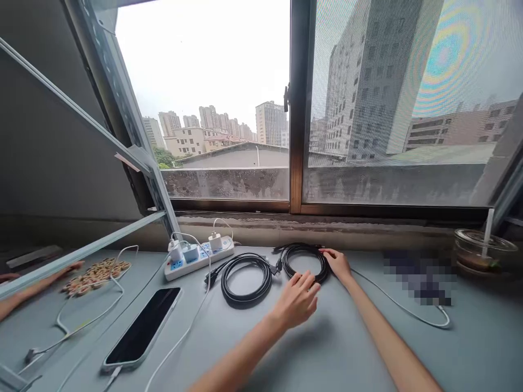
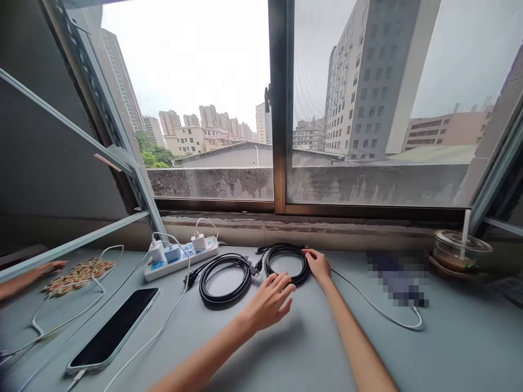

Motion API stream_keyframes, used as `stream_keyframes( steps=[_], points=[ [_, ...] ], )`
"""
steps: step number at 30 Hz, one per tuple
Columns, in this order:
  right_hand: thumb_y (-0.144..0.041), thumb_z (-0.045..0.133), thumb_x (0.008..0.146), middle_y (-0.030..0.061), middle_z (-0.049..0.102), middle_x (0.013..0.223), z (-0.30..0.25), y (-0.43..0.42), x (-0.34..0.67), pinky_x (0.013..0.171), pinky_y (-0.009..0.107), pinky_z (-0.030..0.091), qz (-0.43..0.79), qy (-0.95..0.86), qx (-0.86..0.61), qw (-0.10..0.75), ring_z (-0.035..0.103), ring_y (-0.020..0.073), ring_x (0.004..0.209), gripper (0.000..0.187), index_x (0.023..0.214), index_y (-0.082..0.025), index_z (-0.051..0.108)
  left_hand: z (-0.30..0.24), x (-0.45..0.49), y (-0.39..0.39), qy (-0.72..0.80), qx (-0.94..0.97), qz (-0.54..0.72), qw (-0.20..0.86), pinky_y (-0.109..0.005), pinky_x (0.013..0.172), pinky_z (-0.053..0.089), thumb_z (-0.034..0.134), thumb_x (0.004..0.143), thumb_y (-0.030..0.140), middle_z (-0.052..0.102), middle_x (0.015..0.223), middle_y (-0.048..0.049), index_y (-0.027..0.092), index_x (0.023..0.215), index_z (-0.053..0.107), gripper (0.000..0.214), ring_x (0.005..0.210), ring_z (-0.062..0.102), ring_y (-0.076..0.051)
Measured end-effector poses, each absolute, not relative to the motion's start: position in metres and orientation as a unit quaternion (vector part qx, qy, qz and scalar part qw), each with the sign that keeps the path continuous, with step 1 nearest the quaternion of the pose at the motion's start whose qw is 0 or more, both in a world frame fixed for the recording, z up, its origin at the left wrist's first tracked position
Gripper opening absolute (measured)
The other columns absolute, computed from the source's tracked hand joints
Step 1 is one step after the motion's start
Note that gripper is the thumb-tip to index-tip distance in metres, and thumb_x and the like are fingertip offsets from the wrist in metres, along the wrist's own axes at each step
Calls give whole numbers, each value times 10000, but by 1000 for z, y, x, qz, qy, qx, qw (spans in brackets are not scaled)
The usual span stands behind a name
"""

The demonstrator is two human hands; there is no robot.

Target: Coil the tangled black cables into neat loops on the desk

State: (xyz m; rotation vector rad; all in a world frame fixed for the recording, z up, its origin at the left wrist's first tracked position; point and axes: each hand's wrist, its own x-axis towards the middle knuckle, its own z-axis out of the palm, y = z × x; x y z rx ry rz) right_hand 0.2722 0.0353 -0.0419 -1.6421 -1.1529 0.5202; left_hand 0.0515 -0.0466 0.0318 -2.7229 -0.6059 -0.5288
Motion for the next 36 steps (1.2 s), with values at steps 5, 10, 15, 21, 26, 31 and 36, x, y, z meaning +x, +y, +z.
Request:
stream_keyframes(
  steps=[5,10,15,21,26,31,36],
  points=[
    [-343,556,900,55,641,1030,-42,33,271,797,356,518,212,-479,-685,505,615,159,894,241,1020,-147,629,62,17,-49,-180,-926,-285,170,-303,844,430,418,856,116,614,925,-46,191,1000,496,180,960,587,-172],
    [-342,554,901,55,642,1029,-45,32,273,798,354,518,206,-490,-679,506,616,158,896,239,1015,-146,630,75,-14,-42,-233,-888,-371,137,-277,699,452,404,857,96,603,831,-18,201,935,475,149,727,564,-141],
    [-348,556,898,53,641,1020,-49,31,276,778,345,520,201,-485,-686,504,615,156,878,246,1019,-146,629,76,-26,-40,-259,-875,-395,104,-241,654,449,411,854,95,585,823,-9,203,891,482,135,700,551,-124],
    [-344,557,898,54,642,1020,-48,30,274,775,342,521,198,-481,-686,509,617,153,873,243,1014,-143,628,58,-11,-48,-234,-900,-357,89,-239,604,430,406,835,91,585,807,-15,201,874,484,140,648,533,-123],
    [-342,558,897,53,641,1019,-48,26,273,758,332,523,199,-484,-688,503,616,150,858,245,1021,-142,627,36,3,-52,-199,-929,-295,100,-259,580,419,433,788,92,586,781,-16,195,846,499,136,611,533,-130],
    [-338,555,901,54,637,1025,-50,24,274,770,339,523,193,-497,-680,503,615,151,868,241,1026,-143,623,31,5,-52,-208,-928,-299,77,-254,587,423,420,782,87,593,794,-16,194,852,498,150,625,547,-126],
    [-342,552,902,55,638,1023,-52,26,273,784,349,521,180,-500,-674,513,615,153,875,242,1022,-144,623,30,4,-53,-210,-933,-286,57,-245,571,421,423,782,97,590,796,-13,197,856,501,147,643,561,-125]
  ],
)
